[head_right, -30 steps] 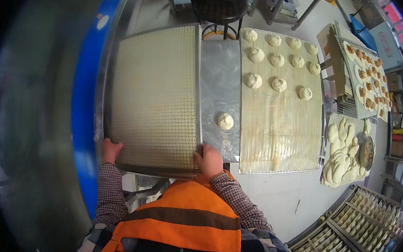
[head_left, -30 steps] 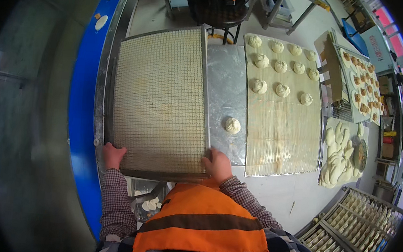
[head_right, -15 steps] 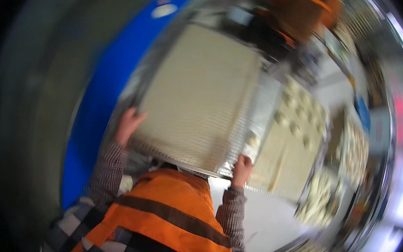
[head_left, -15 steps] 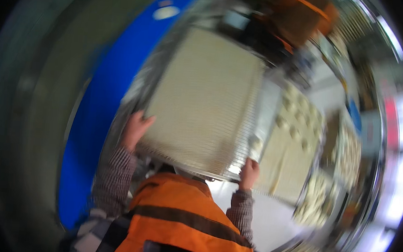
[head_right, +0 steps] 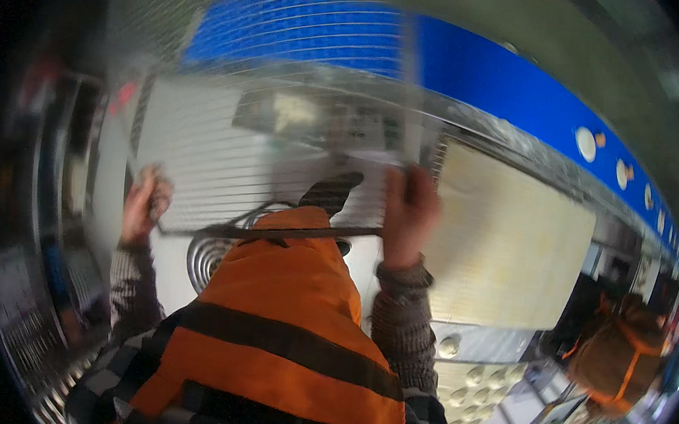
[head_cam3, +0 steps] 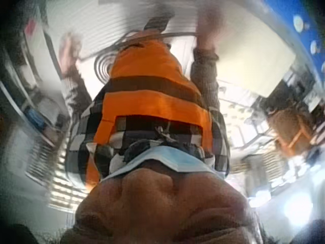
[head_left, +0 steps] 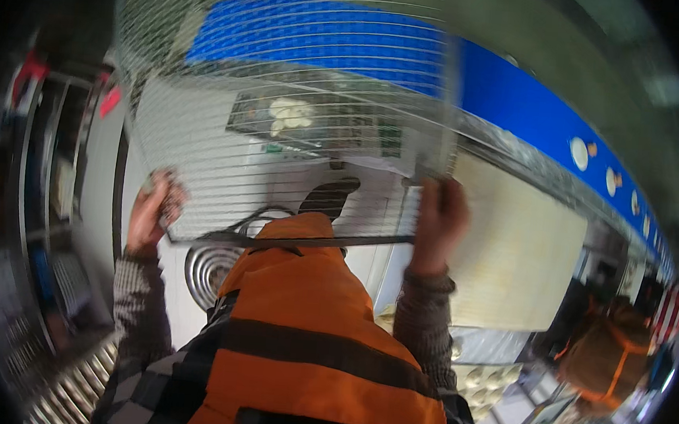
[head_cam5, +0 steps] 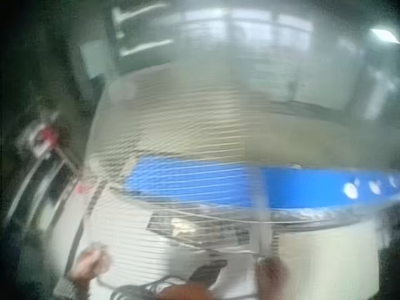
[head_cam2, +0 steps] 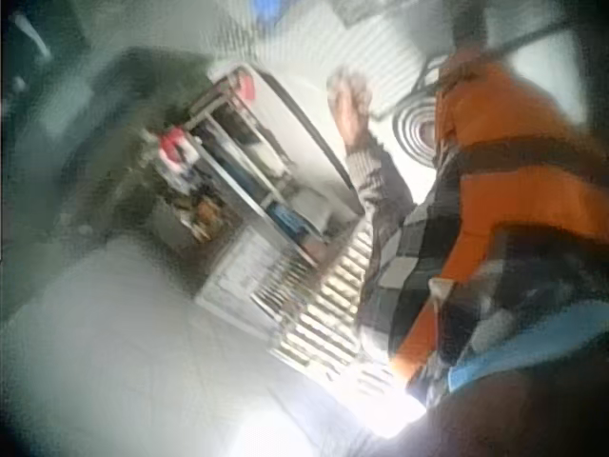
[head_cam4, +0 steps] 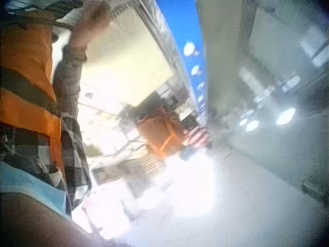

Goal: The person places filling onto flattened dough discs, folds the dough around the filling, and seals each bun by hand. The finished buns are placed on a tray and a conveyor belt in a commercial kitchen.

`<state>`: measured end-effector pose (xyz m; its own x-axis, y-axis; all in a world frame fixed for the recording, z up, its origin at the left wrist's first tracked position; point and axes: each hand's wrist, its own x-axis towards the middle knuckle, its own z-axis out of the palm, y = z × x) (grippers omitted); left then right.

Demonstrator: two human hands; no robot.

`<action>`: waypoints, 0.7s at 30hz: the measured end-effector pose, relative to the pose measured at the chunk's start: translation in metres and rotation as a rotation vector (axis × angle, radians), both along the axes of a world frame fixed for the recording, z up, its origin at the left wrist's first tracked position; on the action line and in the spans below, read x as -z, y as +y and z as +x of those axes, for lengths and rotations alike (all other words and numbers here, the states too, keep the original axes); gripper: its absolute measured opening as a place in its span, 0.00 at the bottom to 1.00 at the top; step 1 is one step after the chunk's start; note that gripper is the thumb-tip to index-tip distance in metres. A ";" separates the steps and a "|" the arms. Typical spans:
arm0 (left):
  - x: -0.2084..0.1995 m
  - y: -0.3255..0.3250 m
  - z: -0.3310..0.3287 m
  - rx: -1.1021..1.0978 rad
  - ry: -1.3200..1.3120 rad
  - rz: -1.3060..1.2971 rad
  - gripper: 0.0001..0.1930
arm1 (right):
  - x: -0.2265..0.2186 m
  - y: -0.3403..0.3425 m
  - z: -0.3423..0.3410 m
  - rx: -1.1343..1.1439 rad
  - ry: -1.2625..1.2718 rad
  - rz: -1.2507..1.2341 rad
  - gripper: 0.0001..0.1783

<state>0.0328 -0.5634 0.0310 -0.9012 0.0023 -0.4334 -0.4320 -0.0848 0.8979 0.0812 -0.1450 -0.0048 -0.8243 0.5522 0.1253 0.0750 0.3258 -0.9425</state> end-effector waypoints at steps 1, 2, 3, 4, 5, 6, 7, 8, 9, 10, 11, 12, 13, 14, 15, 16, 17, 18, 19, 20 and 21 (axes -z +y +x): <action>0.000 -0.033 0.040 -0.220 -0.093 -0.102 0.13 | 0.007 -0.031 -0.021 -0.149 0.037 0.090 0.07; 0.001 -0.068 0.081 -0.296 -0.172 -0.183 0.11 | 0.011 -0.060 -0.031 -0.347 -0.040 0.144 0.08; 0.009 -0.090 0.123 -0.493 -0.225 -0.169 0.11 | 0.021 -0.095 -0.040 -0.452 0.000 0.104 0.09; 0.014 -0.109 0.158 -0.594 -0.260 -0.220 0.11 | 0.029 -0.127 -0.051 -0.604 0.027 0.045 0.10; 0.032 -0.132 0.169 -0.630 -0.222 -0.161 0.11 | 0.045 -0.169 -0.083 -0.678 -0.097 0.059 0.10; 0.047 -0.144 0.186 -0.650 -0.319 -0.175 0.12 | 0.065 -0.203 -0.105 -0.775 -0.145 0.073 0.11; 0.053 -0.147 0.208 -0.695 -0.357 -0.200 0.13 | 0.077 -0.232 -0.113 -0.863 -0.138 0.084 0.11; 0.061 -0.151 0.222 -0.713 -0.365 -0.126 0.14 | 0.094 -0.256 -0.120 -0.980 -0.276 0.155 0.11; 0.070 -0.149 0.229 -0.829 -0.402 -0.140 0.16 | 0.111 -0.277 -0.128 -1.081 -0.366 0.237 0.12; 0.073 -0.149 0.234 -0.856 -0.495 -0.093 0.15 | 0.126 -0.296 -0.137 -1.175 -0.522 0.356 0.13; 0.078 -0.145 0.236 -0.855 -0.598 -0.049 0.14 | 0.145 -0.308 -0.144 -1.232 -0.499 0.384 0.12; 0.082 -0.142 0.235 -0.880 -0.559 0.074 0.13 | 0.154 -0.316 -0.150 -1.280 -0.531 0.451 0.13; 0.088 -0.141 0.231 -0.955 -0.633 0.075 0.13 | 0.169 -0.319 -0.159 -1.324 -0.593 0.499 0.16; 0.099 -0.139 0.225 -0.975 -0.602 0.259 0.13 | 0.187 -0.317 -0.170 -1.326 -0.680 0.428 0.16; 0.110 -0.141 0.215 -0.959 -0.603 0.326 0.12 | 0.200 -0.313 -0.178 -1.314 -0.779 0.360 0.16; 0.127 -0.140 0.202 -1.008 -0.641 0.200 0.14 | 0.218 -0.309 -0.187 -1.279 -0.896 0.314 0.16; 0.147 -0.145 0.187 -0.966 -0.618 0.091 0.16 | 0.237 -0.307 -0.195 -1.275 -0.956 0.300 0.16; 0.167 -0.160 0.172 -0.953 -0.636 0.190 0.14 | 0.255 -0.302 -0.198 -1.242 -1.041 0.315 0.16; 0.188 -0.175 0.159 -0.902 -0.635 0.225 0.15 | 0.277 -0.298 -0.200 -1.197 -1.150 0.334 0.16; 0.211 -0.187 0.146 -0.872 -0.750 0.212 0.15 | 0.296 -0.290 -0.200 -1.168 -1.266 0.261 0.16; 0.234 -0.201 0.134 -0.855 -0.824 0.183 0.15 | 0.317 -0.286 -0.191 -1.089 -1.285 0.261 0.15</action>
<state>0.1664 -0.7641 -0.2028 -0.0934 -0.3397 -0.9359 -0.6125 -0.7215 0.3230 -0.1101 -0.4310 -0.3216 -0.4137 -0.2198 -0.8835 0.3428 0.8614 -0.3748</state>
